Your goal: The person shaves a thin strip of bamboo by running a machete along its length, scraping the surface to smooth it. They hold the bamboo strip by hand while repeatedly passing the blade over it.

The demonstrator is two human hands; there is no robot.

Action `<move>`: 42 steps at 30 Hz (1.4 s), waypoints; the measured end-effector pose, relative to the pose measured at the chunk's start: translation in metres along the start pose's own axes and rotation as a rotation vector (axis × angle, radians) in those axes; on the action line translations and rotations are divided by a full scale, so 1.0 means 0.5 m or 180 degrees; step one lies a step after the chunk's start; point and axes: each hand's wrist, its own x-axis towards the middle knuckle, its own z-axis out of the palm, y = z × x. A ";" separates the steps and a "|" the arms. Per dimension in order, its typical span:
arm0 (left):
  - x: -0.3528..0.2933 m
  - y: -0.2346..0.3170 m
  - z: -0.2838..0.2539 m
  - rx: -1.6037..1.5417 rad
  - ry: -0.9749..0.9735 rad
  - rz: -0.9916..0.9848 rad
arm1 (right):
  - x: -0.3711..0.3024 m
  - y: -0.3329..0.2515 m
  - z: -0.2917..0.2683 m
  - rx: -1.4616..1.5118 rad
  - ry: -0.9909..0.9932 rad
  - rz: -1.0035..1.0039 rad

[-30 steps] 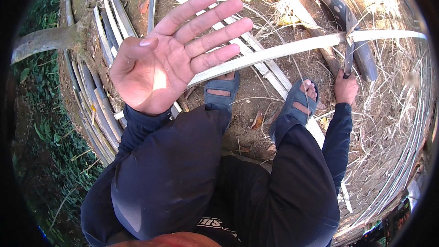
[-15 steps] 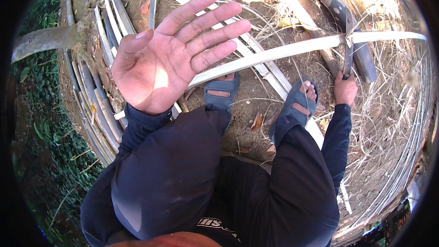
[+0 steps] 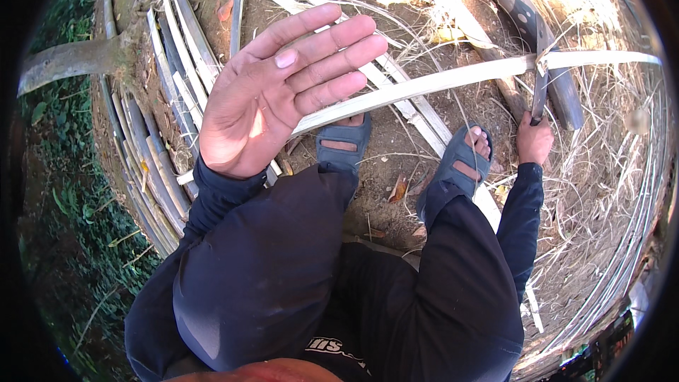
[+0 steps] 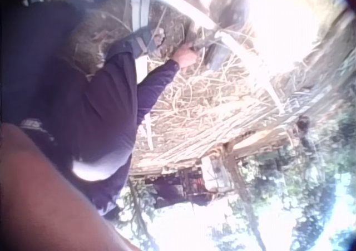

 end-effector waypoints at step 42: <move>-0.006 -0.009 -0.014 -0.0003 -0.0169 0.0194 | -0.004 -0.006 0.002 -0.0020 -0.0030 0.0069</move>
